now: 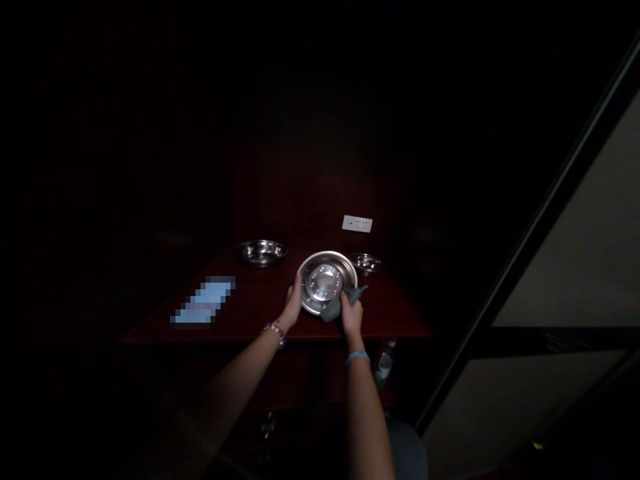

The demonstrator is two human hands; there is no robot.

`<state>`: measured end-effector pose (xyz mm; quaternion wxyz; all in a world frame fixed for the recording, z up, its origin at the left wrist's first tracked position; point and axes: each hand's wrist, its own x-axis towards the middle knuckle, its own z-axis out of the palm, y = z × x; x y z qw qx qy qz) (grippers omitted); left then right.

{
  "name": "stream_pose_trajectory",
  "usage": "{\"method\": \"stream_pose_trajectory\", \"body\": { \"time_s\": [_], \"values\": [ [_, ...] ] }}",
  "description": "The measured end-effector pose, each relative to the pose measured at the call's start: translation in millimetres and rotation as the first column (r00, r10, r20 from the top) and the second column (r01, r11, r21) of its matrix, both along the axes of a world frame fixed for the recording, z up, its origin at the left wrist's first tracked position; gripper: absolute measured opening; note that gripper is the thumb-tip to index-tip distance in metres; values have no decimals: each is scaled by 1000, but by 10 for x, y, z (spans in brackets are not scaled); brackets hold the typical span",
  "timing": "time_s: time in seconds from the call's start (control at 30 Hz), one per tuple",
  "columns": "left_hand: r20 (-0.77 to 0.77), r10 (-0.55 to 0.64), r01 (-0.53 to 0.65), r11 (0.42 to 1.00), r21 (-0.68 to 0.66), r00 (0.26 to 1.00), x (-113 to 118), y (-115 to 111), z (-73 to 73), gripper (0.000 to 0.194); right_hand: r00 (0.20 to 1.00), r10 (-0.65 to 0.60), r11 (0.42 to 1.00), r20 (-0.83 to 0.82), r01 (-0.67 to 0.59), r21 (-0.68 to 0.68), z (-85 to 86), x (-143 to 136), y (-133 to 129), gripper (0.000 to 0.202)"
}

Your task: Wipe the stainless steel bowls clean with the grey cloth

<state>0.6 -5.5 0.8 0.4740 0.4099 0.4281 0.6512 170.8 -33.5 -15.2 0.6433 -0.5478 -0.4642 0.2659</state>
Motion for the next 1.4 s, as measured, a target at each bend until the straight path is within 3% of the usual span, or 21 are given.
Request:
{"method": "stream_pose_trajectory", "body": {
  "time_s": [0.33,0.93,1.1,1.4],
  "values": [
    [-38,18,-21,997,-70,999,8,-41,66,61,1000,-3,1000,12,3,-25,62,-20,-55,53],
    [50,9,-8,1000,-22,999,19,2,41,58,1000,-12,999,13,13,-45,90,-42,-85,56],
    [65,-26,28,999,-19,998,35,21,48,50,1000,17,999,2,-17,-36,75,-36,-68,65],
    [155,-18,17,1000,8,988,56,-14,73,40,1000,17,1000,-6,-17,-26,19,-12,-13,61]
  ]
}}
